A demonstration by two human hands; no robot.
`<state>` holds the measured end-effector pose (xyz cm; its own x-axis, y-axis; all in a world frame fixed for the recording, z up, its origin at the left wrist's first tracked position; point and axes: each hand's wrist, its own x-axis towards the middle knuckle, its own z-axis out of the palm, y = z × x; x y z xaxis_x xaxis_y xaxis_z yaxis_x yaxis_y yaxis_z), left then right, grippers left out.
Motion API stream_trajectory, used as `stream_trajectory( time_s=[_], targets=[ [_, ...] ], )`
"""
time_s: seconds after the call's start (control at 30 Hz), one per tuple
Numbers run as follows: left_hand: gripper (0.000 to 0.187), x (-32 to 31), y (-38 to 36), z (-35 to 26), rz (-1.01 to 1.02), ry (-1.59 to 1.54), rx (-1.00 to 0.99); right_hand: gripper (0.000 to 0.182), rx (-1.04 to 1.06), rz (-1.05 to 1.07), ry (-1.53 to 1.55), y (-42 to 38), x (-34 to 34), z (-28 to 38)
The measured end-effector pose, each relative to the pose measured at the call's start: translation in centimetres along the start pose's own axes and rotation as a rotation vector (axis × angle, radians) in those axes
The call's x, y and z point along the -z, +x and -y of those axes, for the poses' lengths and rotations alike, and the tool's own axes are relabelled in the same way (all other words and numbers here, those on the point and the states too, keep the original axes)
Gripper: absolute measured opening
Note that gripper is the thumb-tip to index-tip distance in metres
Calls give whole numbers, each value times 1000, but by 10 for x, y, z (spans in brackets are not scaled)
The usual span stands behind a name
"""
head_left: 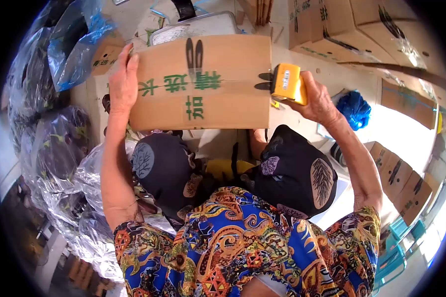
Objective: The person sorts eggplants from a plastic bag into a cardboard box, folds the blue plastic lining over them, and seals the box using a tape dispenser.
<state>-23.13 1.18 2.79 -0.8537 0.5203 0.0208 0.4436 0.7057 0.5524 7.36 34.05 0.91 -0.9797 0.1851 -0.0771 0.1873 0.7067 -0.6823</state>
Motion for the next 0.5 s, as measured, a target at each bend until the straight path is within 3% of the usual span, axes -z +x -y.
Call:
stream_trajectory(
  time_s=[0.07,0.13,0.27,0.4,0.47,0.5],
  targets=[
    [47,9,4,7,11,26,-17,59,2,-36,29,-6,-25,7],
    [47,6,9,17,-55,222,-171,59,-40,-25,52,-7,-39,6],
    [44,4,11,17,-57,819,-488,57,19,-39,106,2,-53,-1],
    [59,-37,-5,-63,109,429,-679,59,54,-36,110,6,-60,-7],
    [64,-65,-18,-100,111,539,-694,60,18,-24,111,7,-58,-5],
    [64,-84,-22,-123,121,444,-716,61,28,-38,122,6,-57,-4]
  ],
)
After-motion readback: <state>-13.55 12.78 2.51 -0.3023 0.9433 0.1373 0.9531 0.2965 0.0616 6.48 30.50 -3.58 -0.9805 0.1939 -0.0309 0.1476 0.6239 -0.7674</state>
